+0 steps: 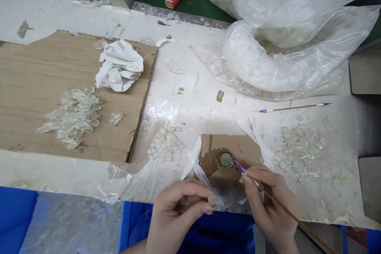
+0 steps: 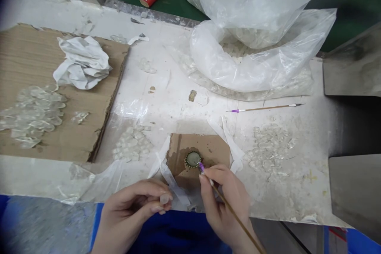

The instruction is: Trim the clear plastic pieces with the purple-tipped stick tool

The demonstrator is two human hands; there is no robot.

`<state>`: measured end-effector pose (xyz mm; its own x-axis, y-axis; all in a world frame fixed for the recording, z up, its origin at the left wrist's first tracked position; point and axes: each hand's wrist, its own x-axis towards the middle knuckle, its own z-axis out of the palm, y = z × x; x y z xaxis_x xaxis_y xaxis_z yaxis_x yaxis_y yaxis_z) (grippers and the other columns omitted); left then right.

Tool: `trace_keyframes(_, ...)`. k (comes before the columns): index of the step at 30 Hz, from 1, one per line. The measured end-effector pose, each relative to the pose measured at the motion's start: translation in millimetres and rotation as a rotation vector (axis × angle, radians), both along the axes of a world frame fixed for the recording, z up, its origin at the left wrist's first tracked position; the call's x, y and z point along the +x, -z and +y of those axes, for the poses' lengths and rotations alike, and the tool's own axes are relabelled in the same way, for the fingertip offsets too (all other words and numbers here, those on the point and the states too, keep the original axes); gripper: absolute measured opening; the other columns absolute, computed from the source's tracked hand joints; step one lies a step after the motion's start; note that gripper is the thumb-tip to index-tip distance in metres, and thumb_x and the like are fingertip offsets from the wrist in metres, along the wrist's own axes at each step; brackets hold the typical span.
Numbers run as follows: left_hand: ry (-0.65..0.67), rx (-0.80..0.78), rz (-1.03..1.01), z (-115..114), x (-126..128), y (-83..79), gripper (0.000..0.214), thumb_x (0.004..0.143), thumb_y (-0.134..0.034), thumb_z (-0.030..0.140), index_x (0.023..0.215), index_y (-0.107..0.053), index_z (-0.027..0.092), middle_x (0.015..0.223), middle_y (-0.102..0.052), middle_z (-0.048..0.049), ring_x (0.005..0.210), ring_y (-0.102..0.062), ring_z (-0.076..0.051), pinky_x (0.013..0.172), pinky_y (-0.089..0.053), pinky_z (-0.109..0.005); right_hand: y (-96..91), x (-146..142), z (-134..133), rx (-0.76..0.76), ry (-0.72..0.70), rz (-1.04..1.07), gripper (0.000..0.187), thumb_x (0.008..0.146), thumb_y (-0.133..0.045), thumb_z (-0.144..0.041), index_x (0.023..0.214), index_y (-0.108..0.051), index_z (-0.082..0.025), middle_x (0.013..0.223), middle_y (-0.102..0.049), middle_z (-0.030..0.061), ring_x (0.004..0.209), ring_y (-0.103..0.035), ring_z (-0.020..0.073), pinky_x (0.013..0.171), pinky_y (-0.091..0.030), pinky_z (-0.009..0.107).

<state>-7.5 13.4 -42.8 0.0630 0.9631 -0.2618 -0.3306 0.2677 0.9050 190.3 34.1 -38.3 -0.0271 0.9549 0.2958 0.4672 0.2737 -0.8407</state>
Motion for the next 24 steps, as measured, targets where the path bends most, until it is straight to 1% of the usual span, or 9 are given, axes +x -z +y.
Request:
trace_keyframes(2,0.003,-0.009,-0.015,0.3,0.3,1.3,0.022,0.088,-0.088,0.010,0.095,-0.091,0.030,0.081,-0.088,-0.0004,0.066,-0.082,-0.016,0.064,-0.068,-0.017,1.9,0.8,5.8,0.054,-0.024,-0.083,0.024,0.098,-0.063,-0.004,0.107,-0.068,-0.026,0.084,-0.077,0.0042,0.070,-0.077,0.0193,0.061,-0.066,0.027)
trace_keyframes(4,0.009,-0.010,-0.028,1.2,0.7,1.8,0.024,0.089,-0.087,0.009,0.096,-0.091,0.031,0.082,-0.088,-0.0001,0.067,-0.082,-0.015,0.065,-0.068,-0.017,2.1,0.9,9.9,0.078,-0.046,-0.109,0.024,0.098,-0.062,-0.003,0.106,-0.067,-0.025,0.084,-0.077,0.0043,0.070,-0.077,0.0191,0.061,-0.066,0.026)
trace_keyframes(8,0.018,-0.011,-0.040,2.0,1.0,0.7,0.026,0.089,-0.086,0.008,0.097,-0.091,0.033,0.083,-0.088,0.0008,0.070,-0.082,-0.015,0.067,-0.068,-0.016,1.9,1.8,11.8,0.047,-0.126,-0.089,0.024,0.099,-0.061,-0.003,0.105,-0.066,-0.025,0.085,-0.077,0.0042,0.071,-0.078,0.0183,0.064,-0.066,0.025)
trace_keyframes(12,0.027,-0.003,-0.045,1.2,0.5,0.7,0.028,0.090,-0.087,0.008,0.097,-0.091,0.035,0.084,-0.089,0.0021,0.070,-0.082,-0.014,0.067,-0.067,-0.015,3.3,4.5,9.8,0.038,-0.092,-0.078,0.025,0.097,-0.061,-0.002,0.106,-0.065,-0.025,0.086,-0.077,0.0040,0.073,-0.077,0.0183,0.065,-0.066,0.025)
trace_keyframes(16,0.021,-0.028,-0.050,1.2,1.4,3.1,0.030,0.091,-0.086,0.008,0.102,-0.090,0.035,0.086,-0.089,0.0024,0.070,-0.082,-0.013,0.068,-0.067,-0.015,3.5,6.3,8.0,-0.011,-0.146,-0.031,0.024,0.098,-0.060,-0.003,0.106,-0.065,-0.025,0.085,-0.075,0.0032,0.073,-0.076,0.0186,0.065,-0.065,0.026)
trace_keyframes(19,0.026,-0.021,-0.045,2.5,2.9,3.7,0.032,0.090,-0.085,0.007,0.102,-0.090,0.036,0.087,-0.089,0.0031,0.075,-0.083,-0.013,0.071,-0.067,-0.014,3.5,6.5,8.3,-0.035,-0.101,-0.026,0.025,0.099,-0.060,-0.002,0.105,-0.065,-0.026,0.083,-0.073,0.0022,0.070,-0.074,0.0175,0.062,-0.062,0.025)
trace_keyframes(21,0.034,-0.002,-0.033,3.6,3.6,2.7,0.034,0.089,-0.085,0.004,0.100,-0.090,0.036,0.089,-0.089,0.0029,0.079,-0.083,-0.014,0.073,-0.067,-0.014,3.7,6.0,8.6,-0.036,-0.113,-0.019,0.025,0.098,-0.061,-0.002,0.106,-0.066,-0.026,0.084,-0.074,0.0026,0.071,-0.075,0.0174,0.062,-0.062,0.025)
trace_keyframes(23,0.041,0.000,-0.019,4.7,3.6,1.1,0.036,0.087,-0.085,0.002,0.099,-0.091,0.035,0.089,-0.089,0.0027,0.080,-0.084,-0.014,0.074,-0.067,-0.014,3.3,5.1,7.5,-0.043,-0.122,0.020,0.023,0.099,-0.062,-0.004,0.106,-0.067,-0.026,0.086,-0.076,0.0028,0.073,-0.076,0.0171,0.065,-0.063,0.024)
trace_keyframes(24,0.040,-0.002,-0.014,5.1,3.4,0.4,0.037,0.087,-0.085,0.001,0.100,-0.091,0.035,0.089,-0.089,0.0027,0.080,-0.084,-0.014,0.074,-0.067,-0.014,2.6,4.5,6.1,-0.055,-0.105,0.064,0.021,0.100,-0.063,-0.006,0.105,-0.068,-0.026,0.085,-0.076,0.0024,0.074,-0.076,0.0168,0.065,-0.062,0.023)
